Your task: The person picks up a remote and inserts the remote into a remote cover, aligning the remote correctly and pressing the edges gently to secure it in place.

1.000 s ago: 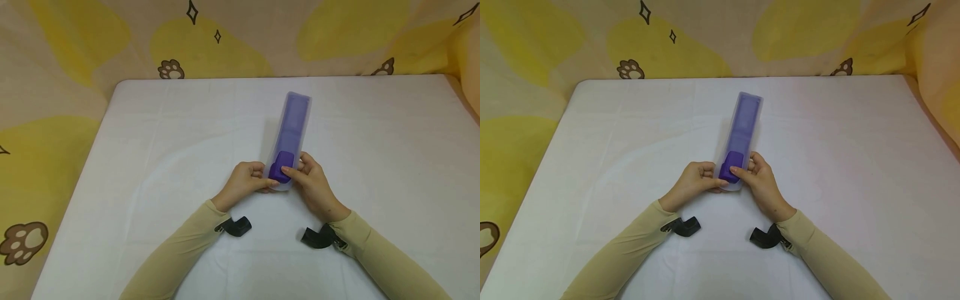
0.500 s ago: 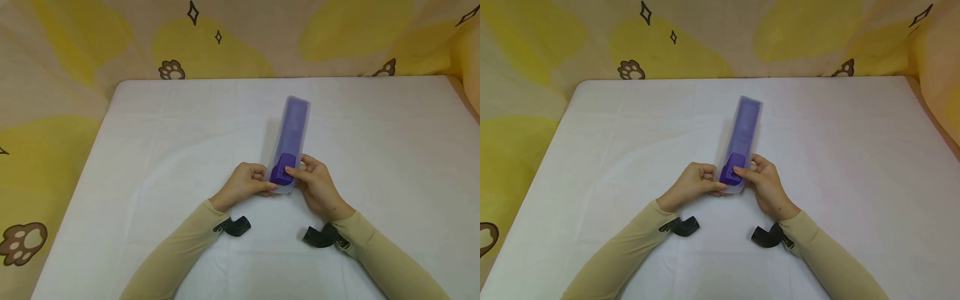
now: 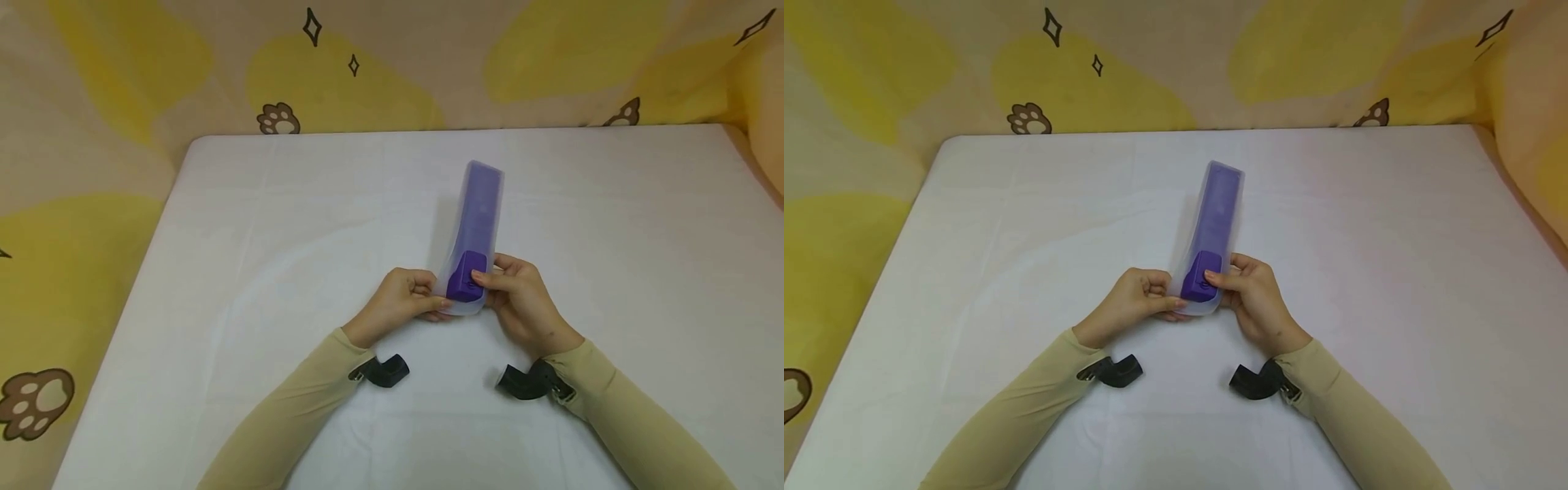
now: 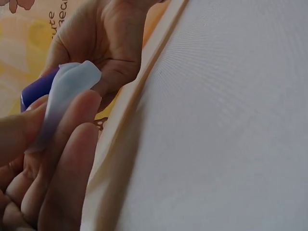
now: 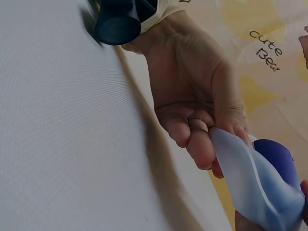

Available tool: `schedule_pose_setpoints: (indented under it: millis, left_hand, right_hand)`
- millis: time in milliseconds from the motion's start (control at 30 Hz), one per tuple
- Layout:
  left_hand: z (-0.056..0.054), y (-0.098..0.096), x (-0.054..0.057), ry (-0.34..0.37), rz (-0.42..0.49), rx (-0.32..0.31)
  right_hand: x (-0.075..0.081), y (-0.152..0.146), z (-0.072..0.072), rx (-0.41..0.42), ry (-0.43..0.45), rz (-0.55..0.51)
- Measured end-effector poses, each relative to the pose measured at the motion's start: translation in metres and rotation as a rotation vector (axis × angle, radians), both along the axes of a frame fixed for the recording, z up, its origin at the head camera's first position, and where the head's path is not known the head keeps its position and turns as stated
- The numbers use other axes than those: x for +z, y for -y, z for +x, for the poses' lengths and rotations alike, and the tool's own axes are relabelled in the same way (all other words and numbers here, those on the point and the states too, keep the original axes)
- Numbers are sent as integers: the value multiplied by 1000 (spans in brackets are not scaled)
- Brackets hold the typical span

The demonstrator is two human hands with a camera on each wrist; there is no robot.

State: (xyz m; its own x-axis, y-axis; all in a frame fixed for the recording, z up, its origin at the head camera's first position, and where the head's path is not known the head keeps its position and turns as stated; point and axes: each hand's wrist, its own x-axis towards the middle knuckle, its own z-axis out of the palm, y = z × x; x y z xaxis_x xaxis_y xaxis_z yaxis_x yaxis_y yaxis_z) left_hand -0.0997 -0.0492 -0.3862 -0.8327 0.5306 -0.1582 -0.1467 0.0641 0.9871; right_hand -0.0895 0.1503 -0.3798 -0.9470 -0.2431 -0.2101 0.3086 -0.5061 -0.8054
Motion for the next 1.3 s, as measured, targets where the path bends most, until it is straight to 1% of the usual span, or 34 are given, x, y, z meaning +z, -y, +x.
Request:
schedule_pose_setpoints:
  millis: [167,233,300,400,467,533,600,667,833,933,1067,1167,1300]
  left_hand:
    - [0,1,-2,26,77,-41]
    - [0,2,-1,25,104,-59]
    - [0,2,0,3,116,-78]
    - [0,5,-1,-70,99,-106]
    - [1,6,-1,-106,93,-124]
    - [2,6,-1,-123,104,-141]
    - [2,6,-1,-109,129,-149]
    - [2,6,-1,-105,136,-140]
    - [2,5,0,-105,91,-102]
    - [1,4,-1,-80,86,-97]
    - [0,4,-2,-74,61,-84]
    - [0,4,-2,-74,45,-74]
    - [-1,5,-3,-69,36,-80]
  right_hand:
    - [2,-4,-2,34,38,-43]
    - [3,-5,-3,53,47,-59]
    - [4,-6,-4,71,60,-69]
    - [5,-8,-5,104,105,-89]
    - [6,-8,-5,122,131,-93]
    - [6,-8,-5,130,139,-90]
    - [6,-8,-5,124,126,-78]
    - [6,-8,-4,114,102,-62]
    - [4,-8,-4,98,54,-54]
    - [3,-8,-3,117,26,-56]
    - [0,-9,-3,150,-10,-47]
    - [-2,-9,-3,160,-18,-45]
    - [-4,-10,-2,173,-7,-68]
